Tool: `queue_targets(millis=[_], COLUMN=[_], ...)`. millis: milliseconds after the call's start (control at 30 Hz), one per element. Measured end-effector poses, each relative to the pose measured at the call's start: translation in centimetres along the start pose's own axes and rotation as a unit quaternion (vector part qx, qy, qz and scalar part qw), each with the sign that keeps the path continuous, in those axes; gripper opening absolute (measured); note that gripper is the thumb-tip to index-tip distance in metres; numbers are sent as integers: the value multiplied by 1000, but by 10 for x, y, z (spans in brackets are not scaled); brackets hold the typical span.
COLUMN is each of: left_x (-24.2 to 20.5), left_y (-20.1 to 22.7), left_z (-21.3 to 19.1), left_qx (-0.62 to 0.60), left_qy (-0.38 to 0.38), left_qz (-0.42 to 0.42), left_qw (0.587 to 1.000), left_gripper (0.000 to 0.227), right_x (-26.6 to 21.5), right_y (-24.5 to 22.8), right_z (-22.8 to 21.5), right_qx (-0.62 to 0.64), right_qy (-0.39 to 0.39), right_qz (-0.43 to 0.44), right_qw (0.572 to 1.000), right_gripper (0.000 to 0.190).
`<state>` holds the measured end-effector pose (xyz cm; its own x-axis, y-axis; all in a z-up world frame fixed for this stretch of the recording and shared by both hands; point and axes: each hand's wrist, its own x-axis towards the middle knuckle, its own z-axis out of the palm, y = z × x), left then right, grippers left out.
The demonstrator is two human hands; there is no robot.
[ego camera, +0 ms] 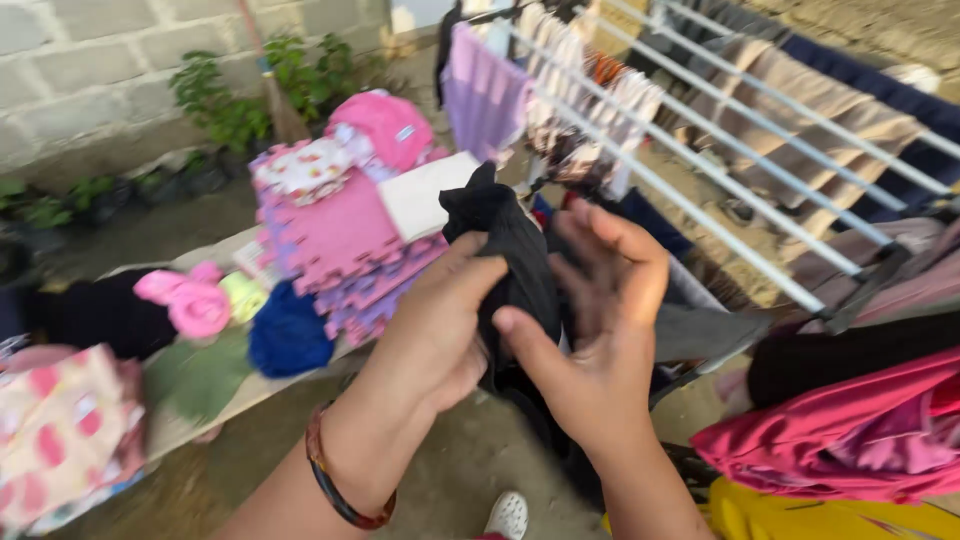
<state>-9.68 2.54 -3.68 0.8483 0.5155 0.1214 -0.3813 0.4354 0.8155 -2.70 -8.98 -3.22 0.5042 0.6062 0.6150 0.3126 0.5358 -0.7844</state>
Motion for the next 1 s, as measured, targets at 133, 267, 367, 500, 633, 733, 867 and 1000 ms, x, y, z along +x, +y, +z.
queue_targets(millis=[133, 267, 367, 500, 633, 733, 867, 1000], left_x=[-41, -65, -77, -69, -51, -35, -11, 4], left_y=[5, -14, -17, -38, -68, -102, -147, -148], left_z=[-36, -61, -67, -83, -83, -73, -56, -42], left_qx=[-103, -34, 46, 61, 30, 53, 224, 267], left_qy=[99, 95, 161, 181, 222, 178, 96, 115], left_qz=[-50, -7, -80, -70, -104, -101, -150, -73], left_qw=[988, 995, 983, 979, 969, 977, 958, 954], left_gripper=[15, 14, 10, 11, 16, 14, 19, 23], right_x=[-27, -35, -48, -58, -52, -40, -42, -46], right_y=[-1, 16, 76, 116, 111, 123, 131, 97], right_z=[38, 46, 19, 0, -31, -78, -130, -136], right_qx=[-321, -237, -27, 46, -427, -588, -629, -490], right_qy=[52, -3, -81, -56, -16, -23, -41, -125], right_qz=[-74, 88, 195, 217, 96, 70, 48, 21], right_qw=[943, 967, 977, 974, 899, 805, 775, 863], right_gripper=[57, 38, 21, 22, 38, 47, 54, 60])
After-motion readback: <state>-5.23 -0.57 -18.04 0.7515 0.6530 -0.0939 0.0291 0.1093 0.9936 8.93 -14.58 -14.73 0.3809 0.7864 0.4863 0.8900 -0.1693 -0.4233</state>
